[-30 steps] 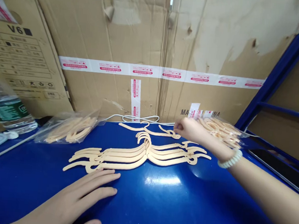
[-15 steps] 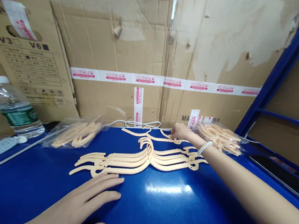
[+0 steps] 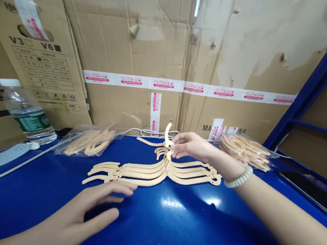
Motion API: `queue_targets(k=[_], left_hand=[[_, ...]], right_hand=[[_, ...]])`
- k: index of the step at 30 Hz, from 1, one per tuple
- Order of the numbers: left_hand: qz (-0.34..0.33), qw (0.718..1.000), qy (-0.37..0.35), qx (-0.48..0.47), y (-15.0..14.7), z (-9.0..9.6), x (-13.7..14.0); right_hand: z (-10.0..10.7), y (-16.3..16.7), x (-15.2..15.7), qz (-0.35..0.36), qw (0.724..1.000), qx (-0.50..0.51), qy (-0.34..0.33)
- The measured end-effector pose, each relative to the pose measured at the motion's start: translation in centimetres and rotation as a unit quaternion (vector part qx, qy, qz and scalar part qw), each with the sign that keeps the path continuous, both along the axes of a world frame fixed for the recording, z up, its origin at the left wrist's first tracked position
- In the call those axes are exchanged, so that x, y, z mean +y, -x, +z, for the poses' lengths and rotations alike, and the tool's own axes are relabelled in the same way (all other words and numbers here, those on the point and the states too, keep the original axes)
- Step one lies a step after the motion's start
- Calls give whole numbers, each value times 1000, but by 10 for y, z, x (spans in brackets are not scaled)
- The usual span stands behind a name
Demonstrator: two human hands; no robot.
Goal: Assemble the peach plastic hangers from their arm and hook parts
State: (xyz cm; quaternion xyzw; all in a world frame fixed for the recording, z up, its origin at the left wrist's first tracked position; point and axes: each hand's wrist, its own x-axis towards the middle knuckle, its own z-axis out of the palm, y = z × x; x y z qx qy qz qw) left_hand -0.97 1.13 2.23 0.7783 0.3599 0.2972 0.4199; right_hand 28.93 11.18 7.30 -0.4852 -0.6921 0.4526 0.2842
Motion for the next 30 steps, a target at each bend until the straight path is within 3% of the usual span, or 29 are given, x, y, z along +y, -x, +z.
queue_targets(k=[2,4,8,14,17,18,19,23,27,30], left_hand=[[3,989,132,-67,-2,-4,5],[-6,959,245,-139,-5,-6,8],[-20,903,367,-221,-9,-5,10],[14,896,381,-227,-4,-2,12],[27,888,388,-246,-2,-2,15],[28,885,389,-254,-2,-2,16],[29,883,390,-260,-1,-2,17],[35,877,391,-278,1,-1,18],[45,869,386,-305,1,0,19],[55,866,380,-320,1,-1,21]], right_hand=[[-2,26,-21,64,996,46,38],[-7,49,-38,136,977,136,89],[-20,79,-56,168,968,168,81],[-20,75,-40,170,977,128,10],[-12,51,-11,103,982,-56,-150],[-11,41,-1,63,958,-165,-224],[-11,30,10,32,945,-210,-248],[-26,-7,42,-27,916,-303,-262],[-42,-23,50,-2,912,-333,-239],[-39,-24,49,12,914,-333,-232]])
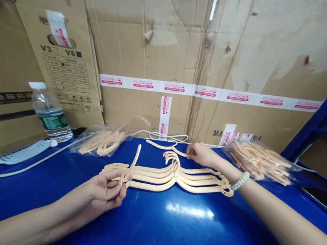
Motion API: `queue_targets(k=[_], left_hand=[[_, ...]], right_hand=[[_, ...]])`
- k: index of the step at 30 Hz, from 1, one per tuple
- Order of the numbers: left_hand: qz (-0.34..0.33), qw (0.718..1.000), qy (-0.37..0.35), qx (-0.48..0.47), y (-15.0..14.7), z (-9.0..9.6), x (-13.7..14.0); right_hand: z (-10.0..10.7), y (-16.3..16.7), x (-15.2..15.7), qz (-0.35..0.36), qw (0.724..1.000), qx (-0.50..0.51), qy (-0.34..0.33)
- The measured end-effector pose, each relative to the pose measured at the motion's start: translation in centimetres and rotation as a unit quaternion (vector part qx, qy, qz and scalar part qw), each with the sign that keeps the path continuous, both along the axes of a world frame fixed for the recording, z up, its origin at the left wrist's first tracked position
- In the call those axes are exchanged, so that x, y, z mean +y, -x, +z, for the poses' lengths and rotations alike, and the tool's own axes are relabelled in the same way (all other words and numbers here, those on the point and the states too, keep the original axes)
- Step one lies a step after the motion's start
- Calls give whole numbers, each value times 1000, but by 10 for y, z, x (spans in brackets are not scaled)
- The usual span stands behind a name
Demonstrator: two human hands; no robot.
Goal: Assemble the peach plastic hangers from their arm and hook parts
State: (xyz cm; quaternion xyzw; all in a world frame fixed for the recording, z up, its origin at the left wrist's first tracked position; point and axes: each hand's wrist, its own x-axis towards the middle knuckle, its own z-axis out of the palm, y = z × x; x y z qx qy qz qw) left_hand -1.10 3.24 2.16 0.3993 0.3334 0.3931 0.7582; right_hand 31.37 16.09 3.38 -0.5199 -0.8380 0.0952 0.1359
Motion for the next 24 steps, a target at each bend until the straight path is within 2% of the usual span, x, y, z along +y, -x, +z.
queue_targets(k=[8,11,16,20,24], left_hand=[[72,997,4,-13,4,4,6],[93,995,-1,-31,5,6,7],[112,992,-34,-53,4,6,7],[139,988,-16,-64,2,8,8],[150,986,-23,-62,2,9,8]], right_hand=[[56,-8,-18,38,998,9,49],[67,-10,-35,23,1000,12,18],[60,-2,-77,26,993,-10,-116],[44,2,-108,58,983,-27,-173],[33,3,-127,77,979,3,-189]])
